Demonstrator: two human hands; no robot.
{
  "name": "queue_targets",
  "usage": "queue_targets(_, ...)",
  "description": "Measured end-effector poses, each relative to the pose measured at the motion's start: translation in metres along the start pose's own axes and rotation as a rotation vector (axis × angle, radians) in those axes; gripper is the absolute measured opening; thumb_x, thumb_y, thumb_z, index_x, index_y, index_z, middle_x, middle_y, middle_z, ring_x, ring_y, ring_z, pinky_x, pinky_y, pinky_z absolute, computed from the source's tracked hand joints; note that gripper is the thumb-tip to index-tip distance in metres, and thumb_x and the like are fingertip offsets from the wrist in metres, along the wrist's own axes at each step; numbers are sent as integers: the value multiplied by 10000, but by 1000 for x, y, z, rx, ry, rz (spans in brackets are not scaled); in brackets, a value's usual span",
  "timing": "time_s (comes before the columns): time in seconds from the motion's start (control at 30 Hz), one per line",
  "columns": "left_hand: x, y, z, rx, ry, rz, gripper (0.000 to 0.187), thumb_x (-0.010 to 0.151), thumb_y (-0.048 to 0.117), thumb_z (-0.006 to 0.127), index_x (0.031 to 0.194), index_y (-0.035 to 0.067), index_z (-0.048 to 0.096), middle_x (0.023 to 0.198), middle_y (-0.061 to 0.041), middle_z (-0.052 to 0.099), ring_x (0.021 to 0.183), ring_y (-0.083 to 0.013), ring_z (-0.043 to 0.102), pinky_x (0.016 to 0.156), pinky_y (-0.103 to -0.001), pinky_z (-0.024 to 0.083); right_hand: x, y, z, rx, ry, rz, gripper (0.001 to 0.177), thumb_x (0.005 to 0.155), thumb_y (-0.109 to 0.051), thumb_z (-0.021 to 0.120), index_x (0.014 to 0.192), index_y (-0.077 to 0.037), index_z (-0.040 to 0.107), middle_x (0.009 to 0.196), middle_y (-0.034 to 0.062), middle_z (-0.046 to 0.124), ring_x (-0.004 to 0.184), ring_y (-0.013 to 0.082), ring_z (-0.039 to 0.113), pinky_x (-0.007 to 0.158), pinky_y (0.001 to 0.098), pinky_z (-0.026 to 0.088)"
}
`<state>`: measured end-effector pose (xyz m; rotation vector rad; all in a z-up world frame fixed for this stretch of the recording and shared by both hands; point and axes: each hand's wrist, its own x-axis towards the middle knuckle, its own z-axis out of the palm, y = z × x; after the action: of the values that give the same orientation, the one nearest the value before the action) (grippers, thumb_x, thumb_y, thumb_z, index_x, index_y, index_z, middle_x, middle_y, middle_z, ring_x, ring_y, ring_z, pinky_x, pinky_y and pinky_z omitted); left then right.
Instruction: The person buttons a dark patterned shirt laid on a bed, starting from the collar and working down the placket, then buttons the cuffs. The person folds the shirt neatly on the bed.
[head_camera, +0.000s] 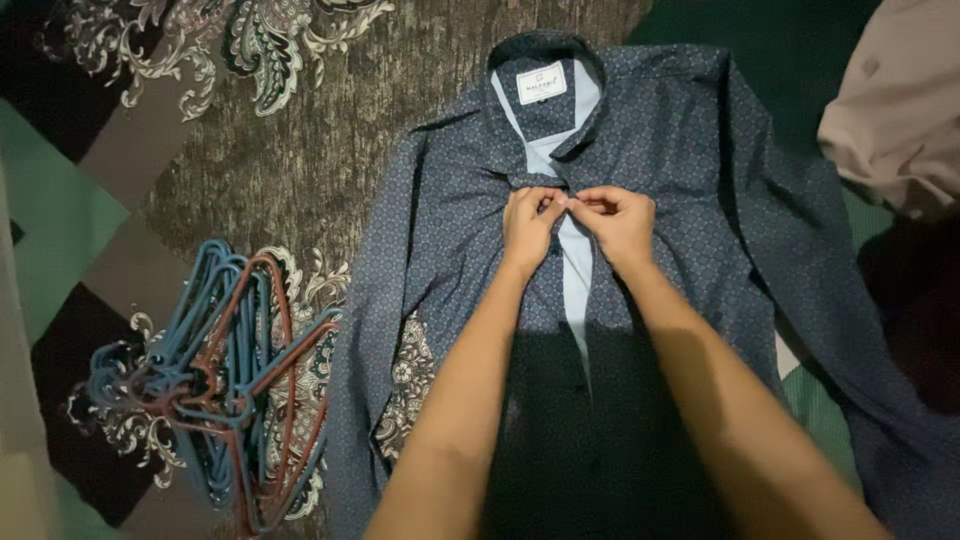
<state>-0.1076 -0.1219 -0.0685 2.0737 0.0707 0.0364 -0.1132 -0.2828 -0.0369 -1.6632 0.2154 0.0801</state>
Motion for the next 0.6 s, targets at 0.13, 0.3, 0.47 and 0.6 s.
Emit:
queue_targets(0.13,0,-2,1,-19,4,7,206,879,291,754,928,91,765,922,-79,710,931,-261,642,846,-389,495,1,3,1,-57,27,-3,184,859,-112,847,976,17,790,856,36,770,744,64,690,696,215,565)
queue_targets(0.3,1,-5,1,-38,-2,-2,201,888,280,749,928,84,770,915,-82,710,927,-259,640,851,-386,494,2,6,0,-36,39,28,199,863,-121,849,987,23,787,855,45,772,745,67,689,688,216,557)
queue_targets(0.47,0,-4,0,-54,-10,5,198,887,270,748,920,76,766,918,-81,714,933,-259,639,864,-385,488,1,5,1,-63,50,59,216,852,-124,848,996,26,789,854,54,775,744,76,700,695,218,566)
queue_targets(0.6,-1,-1,-2,-67,-12,-7,193,885,265,746,921,77,767,926,-83,709,942,-261,632,872,-384,485,-1,-1,1,-42,55,55,219,842,-103,842,1001,36,781,864,62,775,754,76,705,702,221,573)
